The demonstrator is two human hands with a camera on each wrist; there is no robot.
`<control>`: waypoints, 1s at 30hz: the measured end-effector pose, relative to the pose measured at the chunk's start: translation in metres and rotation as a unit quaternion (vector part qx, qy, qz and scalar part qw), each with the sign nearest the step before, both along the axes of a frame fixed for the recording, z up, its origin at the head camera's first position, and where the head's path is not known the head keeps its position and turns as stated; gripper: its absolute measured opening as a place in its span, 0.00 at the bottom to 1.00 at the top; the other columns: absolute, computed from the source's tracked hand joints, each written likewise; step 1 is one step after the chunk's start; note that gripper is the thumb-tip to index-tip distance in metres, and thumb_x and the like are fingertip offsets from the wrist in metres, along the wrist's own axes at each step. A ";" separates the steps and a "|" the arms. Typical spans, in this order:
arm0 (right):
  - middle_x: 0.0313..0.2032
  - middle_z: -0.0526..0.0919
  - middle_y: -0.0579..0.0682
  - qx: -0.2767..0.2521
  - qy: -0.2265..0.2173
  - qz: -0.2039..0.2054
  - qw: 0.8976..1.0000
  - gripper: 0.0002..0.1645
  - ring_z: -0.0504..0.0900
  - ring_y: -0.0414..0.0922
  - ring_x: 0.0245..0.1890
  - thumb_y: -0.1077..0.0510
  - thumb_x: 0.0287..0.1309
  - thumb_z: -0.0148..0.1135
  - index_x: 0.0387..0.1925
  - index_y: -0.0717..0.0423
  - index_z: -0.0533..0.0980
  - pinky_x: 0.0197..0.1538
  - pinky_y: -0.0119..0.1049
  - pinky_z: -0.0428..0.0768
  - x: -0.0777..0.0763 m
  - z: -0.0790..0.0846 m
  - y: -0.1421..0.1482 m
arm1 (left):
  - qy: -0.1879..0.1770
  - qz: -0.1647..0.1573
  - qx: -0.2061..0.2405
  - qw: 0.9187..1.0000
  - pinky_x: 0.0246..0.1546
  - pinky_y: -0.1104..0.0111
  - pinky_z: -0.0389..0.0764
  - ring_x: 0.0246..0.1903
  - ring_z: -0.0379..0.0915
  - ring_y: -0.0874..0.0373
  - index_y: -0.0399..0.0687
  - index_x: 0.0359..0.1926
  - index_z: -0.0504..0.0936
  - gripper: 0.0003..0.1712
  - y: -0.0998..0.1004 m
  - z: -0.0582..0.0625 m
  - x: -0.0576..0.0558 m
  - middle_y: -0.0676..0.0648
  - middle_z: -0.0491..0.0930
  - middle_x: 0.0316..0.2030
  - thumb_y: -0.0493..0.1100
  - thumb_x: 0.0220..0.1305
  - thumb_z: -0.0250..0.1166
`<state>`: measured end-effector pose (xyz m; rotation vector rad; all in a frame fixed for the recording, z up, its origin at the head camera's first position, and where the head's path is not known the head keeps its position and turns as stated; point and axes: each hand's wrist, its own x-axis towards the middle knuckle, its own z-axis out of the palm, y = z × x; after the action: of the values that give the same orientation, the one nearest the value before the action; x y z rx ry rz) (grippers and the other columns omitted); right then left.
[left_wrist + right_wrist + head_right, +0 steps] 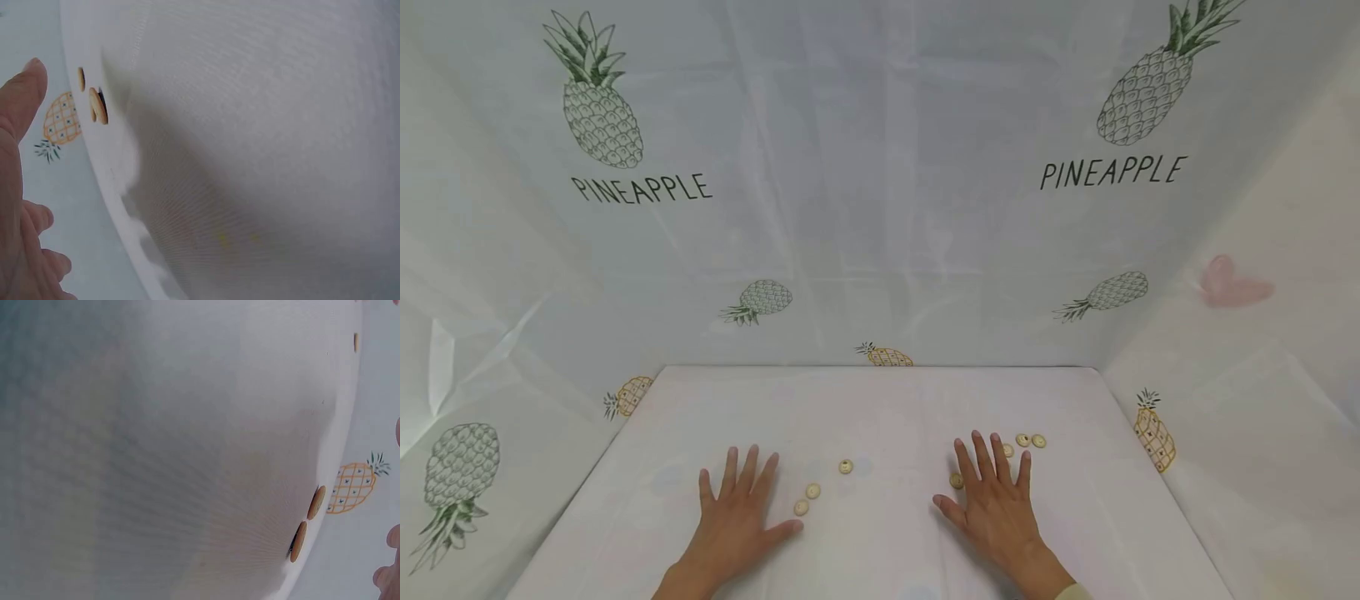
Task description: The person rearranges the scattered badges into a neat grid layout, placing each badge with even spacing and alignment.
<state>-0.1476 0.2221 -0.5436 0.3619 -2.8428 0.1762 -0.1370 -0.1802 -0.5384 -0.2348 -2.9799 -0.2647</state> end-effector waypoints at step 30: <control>0.55 0.80 0.61 -0.037 0.161 0.067 0.984 0.36 0.76 0.62 0.55 0.37 0.72 0.60 0.63 0.64 0.75 0.62 0.66 0.67 -0.010 -0.006 -0.002 | -0.024 -0.047 0.162 0.985 0.57 0.46 0.73 0.54 0.70 0.51 0.58 0.48 0.85 0.14 0.016 -0.014 -0.006 0.54 0.79 0.48 0.43 0.63 0.76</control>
<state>-0.1571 0.2201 -0.5495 0.5160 -2.4880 0.2282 -0.1428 -0.1638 -0.5527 -0.3345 -2.9167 -0.7666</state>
